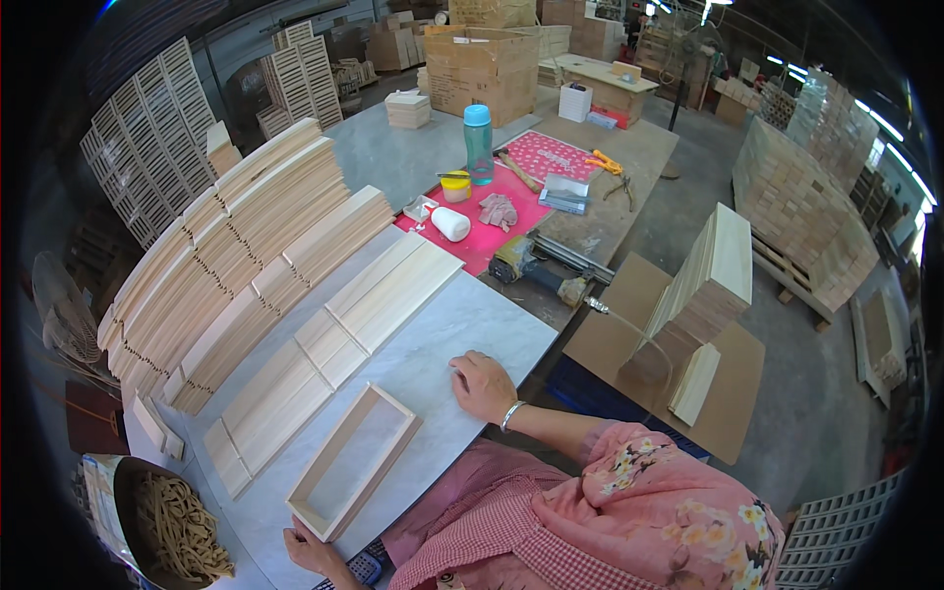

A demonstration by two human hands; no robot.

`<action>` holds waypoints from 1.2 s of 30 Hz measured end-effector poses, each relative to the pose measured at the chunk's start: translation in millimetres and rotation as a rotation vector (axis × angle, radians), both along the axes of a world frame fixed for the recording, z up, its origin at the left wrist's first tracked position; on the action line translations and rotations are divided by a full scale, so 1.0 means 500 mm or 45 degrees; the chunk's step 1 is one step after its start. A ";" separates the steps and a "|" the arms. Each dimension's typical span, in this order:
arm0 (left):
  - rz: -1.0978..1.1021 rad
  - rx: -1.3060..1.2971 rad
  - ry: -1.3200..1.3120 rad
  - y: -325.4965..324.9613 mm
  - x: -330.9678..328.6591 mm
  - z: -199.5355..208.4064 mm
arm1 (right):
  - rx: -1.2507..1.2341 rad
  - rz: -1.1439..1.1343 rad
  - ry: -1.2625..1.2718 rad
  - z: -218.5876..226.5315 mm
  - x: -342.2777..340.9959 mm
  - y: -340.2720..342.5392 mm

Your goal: Assembling wooden boxes using a pneumatic nail gun and wood glue.

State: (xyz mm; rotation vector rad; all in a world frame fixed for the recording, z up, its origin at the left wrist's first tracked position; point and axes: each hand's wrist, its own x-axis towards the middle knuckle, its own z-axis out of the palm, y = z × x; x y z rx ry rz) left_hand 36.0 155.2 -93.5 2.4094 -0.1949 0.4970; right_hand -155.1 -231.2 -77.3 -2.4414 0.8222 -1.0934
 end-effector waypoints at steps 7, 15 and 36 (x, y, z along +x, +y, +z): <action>-0.002 0.017 0.000 0.007 -0.012 -0.005 | 0.014 0.001 -0.009 -0.003 -0.006 0.002; -0.111 0.143 -0.016 0.026 0.015 -0.028 | 0.038 -0.016 -0.062 0.007 0.002 -0.009; 0.038 -0.249 0.008 -0.046 0.023 -0.039 | 0.004 -0.015 -0.033 0.001 -0.003 0.003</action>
